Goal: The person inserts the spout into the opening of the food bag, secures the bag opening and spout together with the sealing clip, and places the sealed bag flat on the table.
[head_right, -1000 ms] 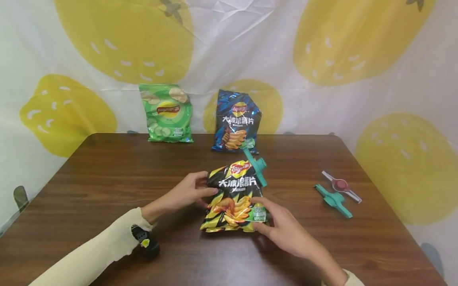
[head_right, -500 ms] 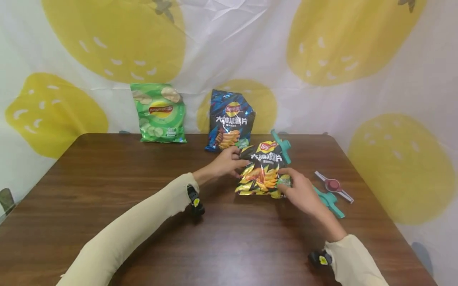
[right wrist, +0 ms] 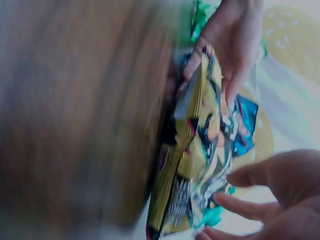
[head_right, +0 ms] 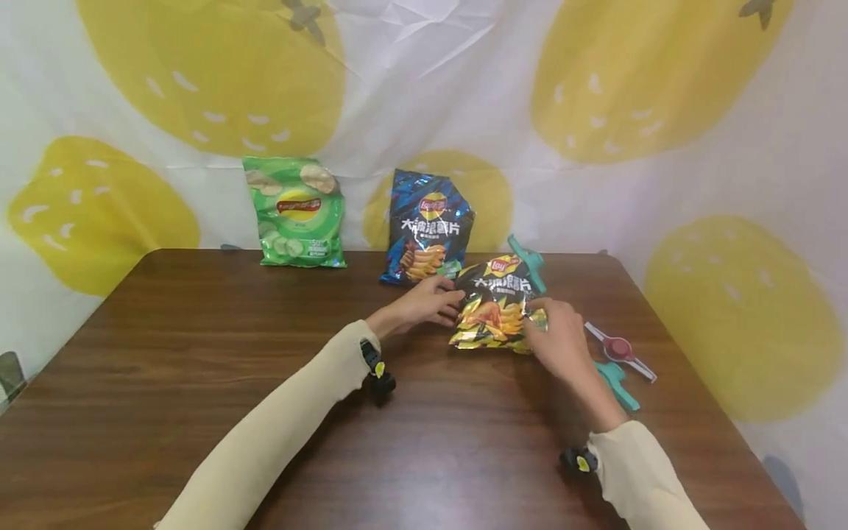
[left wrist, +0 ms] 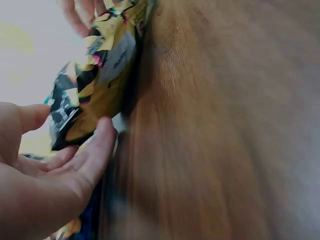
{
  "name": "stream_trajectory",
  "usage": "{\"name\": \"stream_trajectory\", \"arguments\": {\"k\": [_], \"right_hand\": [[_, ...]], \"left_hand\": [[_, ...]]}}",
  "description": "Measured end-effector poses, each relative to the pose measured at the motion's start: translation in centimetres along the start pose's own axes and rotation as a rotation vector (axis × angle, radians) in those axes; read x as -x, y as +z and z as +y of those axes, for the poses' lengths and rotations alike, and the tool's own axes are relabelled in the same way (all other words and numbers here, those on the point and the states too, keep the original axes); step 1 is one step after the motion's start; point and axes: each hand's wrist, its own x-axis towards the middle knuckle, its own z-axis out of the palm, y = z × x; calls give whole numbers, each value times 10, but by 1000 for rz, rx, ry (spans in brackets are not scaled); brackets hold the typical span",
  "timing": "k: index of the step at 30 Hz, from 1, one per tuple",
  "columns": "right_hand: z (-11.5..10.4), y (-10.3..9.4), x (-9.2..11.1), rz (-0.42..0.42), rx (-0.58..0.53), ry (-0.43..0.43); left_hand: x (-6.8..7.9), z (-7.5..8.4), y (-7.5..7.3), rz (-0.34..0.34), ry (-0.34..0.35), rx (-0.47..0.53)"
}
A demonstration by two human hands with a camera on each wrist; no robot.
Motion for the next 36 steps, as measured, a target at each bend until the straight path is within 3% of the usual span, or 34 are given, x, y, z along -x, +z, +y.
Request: {"name": "stream_trajectory", "arguments": {"k": [4, 7, 9, 14, 16, 18, 22, 25, 32, 36], "right_hand": [[-19, 7, 5, 170, -42, -32], [-40, 14, 4, 193, -78, -58], [-55, 19, -1, 129, -144, -56], [-90, 44, -31, -177, -472, 26], [-99, 57, -47, -230, -481, 59], [-104, 70, -60, -182, -405, 79], [-102, 91, -79, 37, -223, 109], [-94, 98, -87, 107, -183, 131], [-90, 98, -96, -51, -200, 185], [-93, 101, -100, -50, -287, 231]], "left_hand": [[17, -6, -19, 64, 58, -47], [27, -8, -38, 133, 112, -123], [32, -8, -51, 200, 144, -161], [37, -7, -81, 416, 166, -205], [36, -8, -89, 455, 160, -222], [33, -10, -94, 451, 159, -246], [23, -13, -99, 400, 138, -343], [15, -14, -96, 348, 104, -379], [9, -11, -100, 291, 52, -339], [8, -15, -107, 281, 52, -338]]}}
